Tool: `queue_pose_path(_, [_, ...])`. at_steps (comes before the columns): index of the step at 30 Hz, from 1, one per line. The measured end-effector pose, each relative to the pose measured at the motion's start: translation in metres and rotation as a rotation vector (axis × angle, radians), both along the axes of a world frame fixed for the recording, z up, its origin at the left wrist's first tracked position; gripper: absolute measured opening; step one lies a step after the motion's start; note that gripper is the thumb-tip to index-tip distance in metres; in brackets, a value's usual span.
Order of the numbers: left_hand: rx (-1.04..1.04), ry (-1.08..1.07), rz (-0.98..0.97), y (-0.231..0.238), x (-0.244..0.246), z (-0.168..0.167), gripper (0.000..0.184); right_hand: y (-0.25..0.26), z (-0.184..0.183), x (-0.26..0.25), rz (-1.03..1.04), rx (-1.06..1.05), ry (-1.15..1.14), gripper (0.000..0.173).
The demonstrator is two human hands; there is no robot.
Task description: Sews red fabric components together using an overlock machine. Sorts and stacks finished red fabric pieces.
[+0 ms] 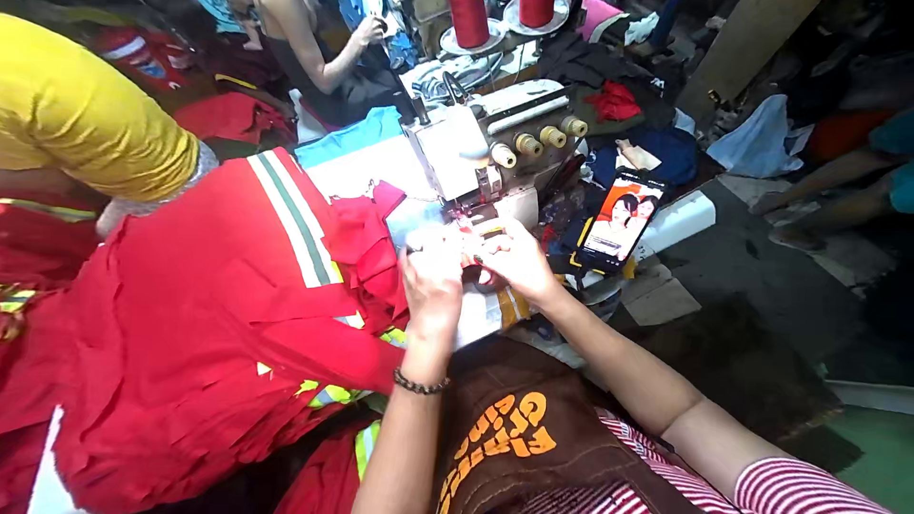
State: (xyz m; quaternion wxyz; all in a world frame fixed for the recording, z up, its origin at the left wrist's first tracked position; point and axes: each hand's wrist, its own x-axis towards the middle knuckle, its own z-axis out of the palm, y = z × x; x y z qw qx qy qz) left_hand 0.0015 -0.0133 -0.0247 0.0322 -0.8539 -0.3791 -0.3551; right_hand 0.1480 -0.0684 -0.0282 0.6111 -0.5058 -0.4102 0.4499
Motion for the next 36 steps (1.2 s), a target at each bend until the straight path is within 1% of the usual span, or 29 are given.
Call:
queue_pose_path(2, [0.015,0.037,0.109,-0.023,0.013,-0.006,0.028,-0.003,-0.003,0.005,-0.013,0.009,-0.005,0.044])
queue_pose_path(5, [-0.031,0.073,0.188,-0.031,0.021,-0.012,0.032,-0.006,-0.002,0.008,-0.032,0.007,0.014,0.046])
queue_pose_path(8, [-0.057,0.039,0.166,-0.026,0.021,-0.010,0.030,-0.005,-0.003,0.010,-0.058,0.030,-0.011,0.046])
queue_pose_path(11, [0.038,-0.035,0.108,-0.022,0.018,-0.011,0.025,-0.004,-0.003,0.009,-0.083,0.052,-0.029,0.045])
queue_pose_path(13, [0.047,-0.049,0.099,-0.021,0.017,-0.011,0.028,-0.005,-0.003,0.009,-0.084,0.069,-0.052,0.043])
queue_pose_path(16, [0.017,-0.002,0.123,-0.021,0.018,-0.012,0.036,-0.004,-0.006,0.009,-0.107,0.074,-0.079,0.043])
queue_pose_path(18, [0.017,0.004,0.123,-0.020,0.019,-0.011,0.037,-0.002,-0.007,0.010,-0.120,0.071,-0.102,0.042])
queue_pose_path(20, [0.057,-0.046,0.111,-0.019,0.018,-0.013,0.033,0.001,-0.008,0.010,-0.143,0.081,-0.139,0.042])
queue_pose_path(22, [0.112,-0.076,0.108,-0.016,0.016,-0.015,0.021,0.003,-0.008,0.009,-0.168,0.092,-0.192,0.044])
queue_pose_path(25, [0.005,-0.077,0.121,-0.009,0.013,-0.007,0.021,0.004,-0.009,0.009,-0.164,0.105,-0.255,0.045])
queue_pose_path(27, [-0.124,-0.093,0.111,-0.001,0.011,0.000,0.023,0.007,-0.008,0.009,-0.176,0.111,-0.287,0.042])
queue_pose_path(30, [-0.299,-0.018,0.158,0.006,0.007,0.013,0.027,0.013,-0.009,0.010,-0.231,0.111,-0.346,0.041])
queue_pose_path(31, [-0.309,0.005,0.163,0.008,0.006,0.016,0.030,0.012,-0.011,0.010,-0.245,0.105,-0.379,0.042])
queue_pose_path(34, [-0.208,0.168,0.194,0.017,0.004,0.023,0.040,0.003,-0.015,0.012,-0.261,0.069,-0.515,0.043])
queue_pose_path(36, [-0.161,0.258,0.248,0.023,0.003,0.027,0.039,-0.002,-0.021,0.010,-0.258,0.044,-0.574,0.040])
